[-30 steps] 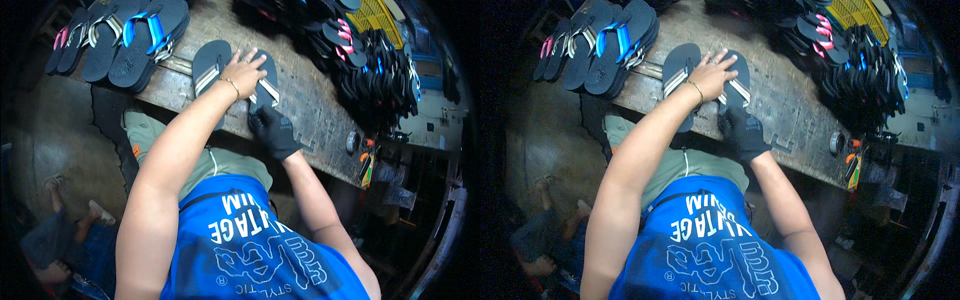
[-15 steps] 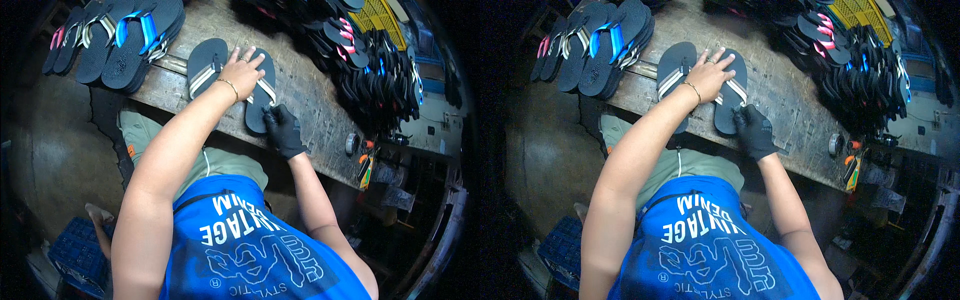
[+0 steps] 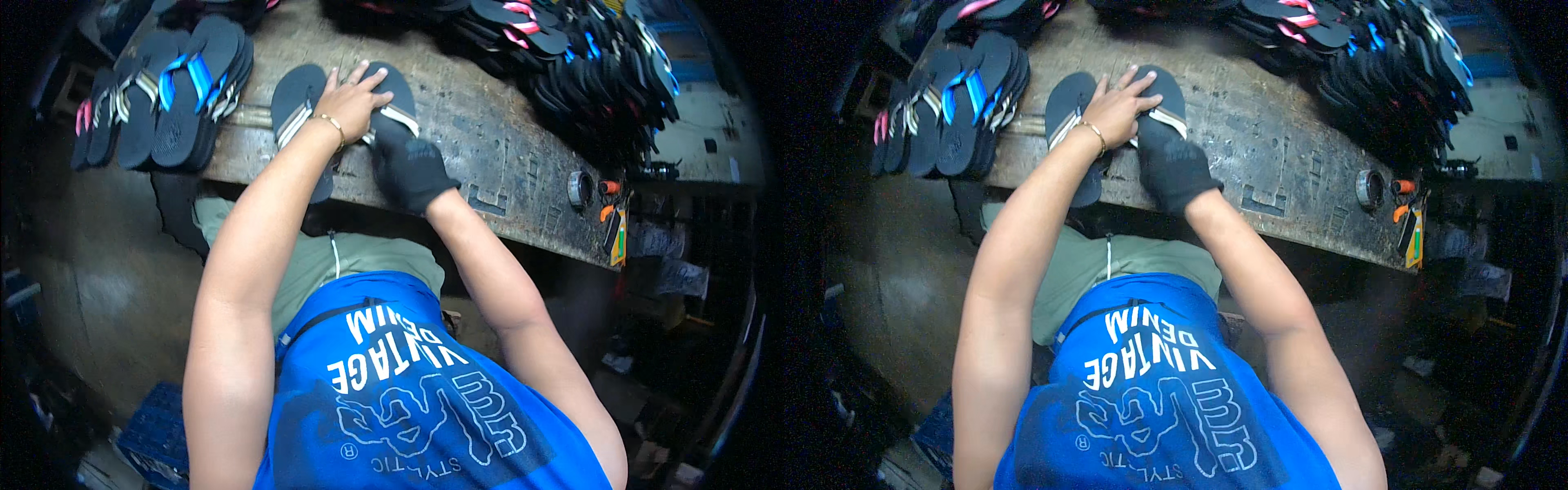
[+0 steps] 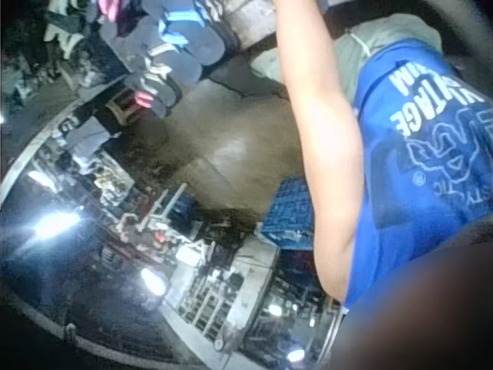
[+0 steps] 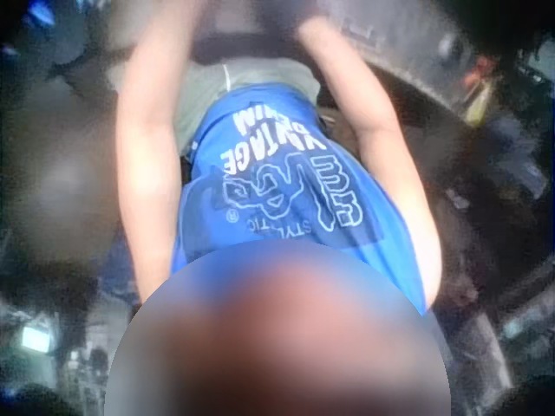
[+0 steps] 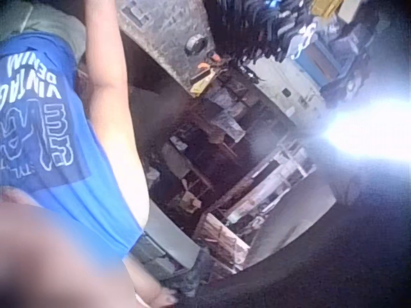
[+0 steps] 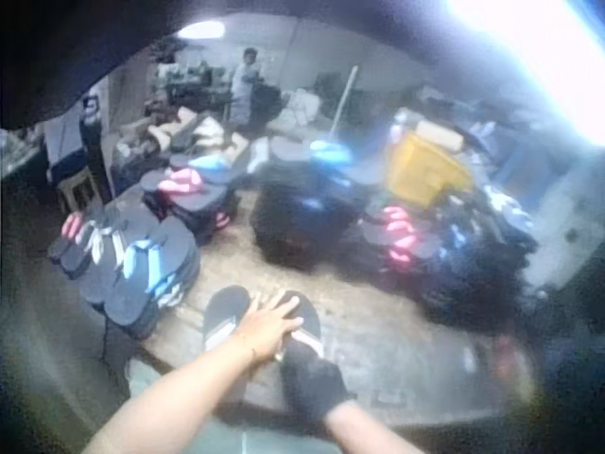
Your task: The person assembles flip-flops by pressing the straps into the soles and stacking completed pairs on the table. They handle multiple pairs with different strap colors and use a small tool to trim excess material from one pair.
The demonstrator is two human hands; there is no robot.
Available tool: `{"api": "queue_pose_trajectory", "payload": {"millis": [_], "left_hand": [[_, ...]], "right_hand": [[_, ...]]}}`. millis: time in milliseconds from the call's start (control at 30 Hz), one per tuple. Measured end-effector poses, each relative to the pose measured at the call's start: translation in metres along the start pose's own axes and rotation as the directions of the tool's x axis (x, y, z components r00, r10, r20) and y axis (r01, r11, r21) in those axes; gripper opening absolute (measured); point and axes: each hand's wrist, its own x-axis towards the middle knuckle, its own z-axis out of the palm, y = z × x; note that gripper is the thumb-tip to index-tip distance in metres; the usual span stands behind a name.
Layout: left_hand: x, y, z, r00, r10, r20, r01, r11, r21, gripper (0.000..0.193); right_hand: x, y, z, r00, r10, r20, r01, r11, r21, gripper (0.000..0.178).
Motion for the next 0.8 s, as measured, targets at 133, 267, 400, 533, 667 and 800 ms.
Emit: {"api": "queue_pose_trajectory", "payload": {"millis": [133,267,400,533,667,800], "left_hand": [[0.007,0.002,-0.006,0.988,-0.073,0.133,0.076,0.997,-0.016,0.073],[-0.015,0.004,-0.017,0.999,-0.022,-0.04,0.02,0.999,-0.038,0.065],[-0.093,-0.02,-0.034,0.868,-0.386,-0.312,0.34,0.92,-0.193,0.06],[-0.127,-0.035,-0.023,0.827,-0.527,-0.195,0.463,0.835,-0.297,0.055],[-0.123,-0.014,-0.002,0.868,-0.463,-0.179,0.343,0.82,-0.457,0.052],[-0.145,-0.008,-0.014,0.84,-0.479,-0.256,0.321,0.818,-0.478,0.051]], "right_hand": [[-0.059,0.034,-0.022,0.988,0.072,0.137,-0.09,0.987,0.132,0.028],[-0.124,0.133,-0.088,0.891,0.383,-0.244,-0.274,0.881,0.386,0.03],[-0.202,0.243,-0.168,0.561,0.628,-0.539,-0.488,0.777,0.398,0.033],[-0.232,0.325,-0.203,0.488,0.728,-0.482,-0.745,0.635,0.204,0.042],[-0.214,0.399,-0.2,0.718,0.55,-0.427,-0.628,0.776,-0.056,0.053],[-0.21,0.472,-0.174,0.738,0.532,-0.415,-0.633,0.758,-0.156,0.062]]}}
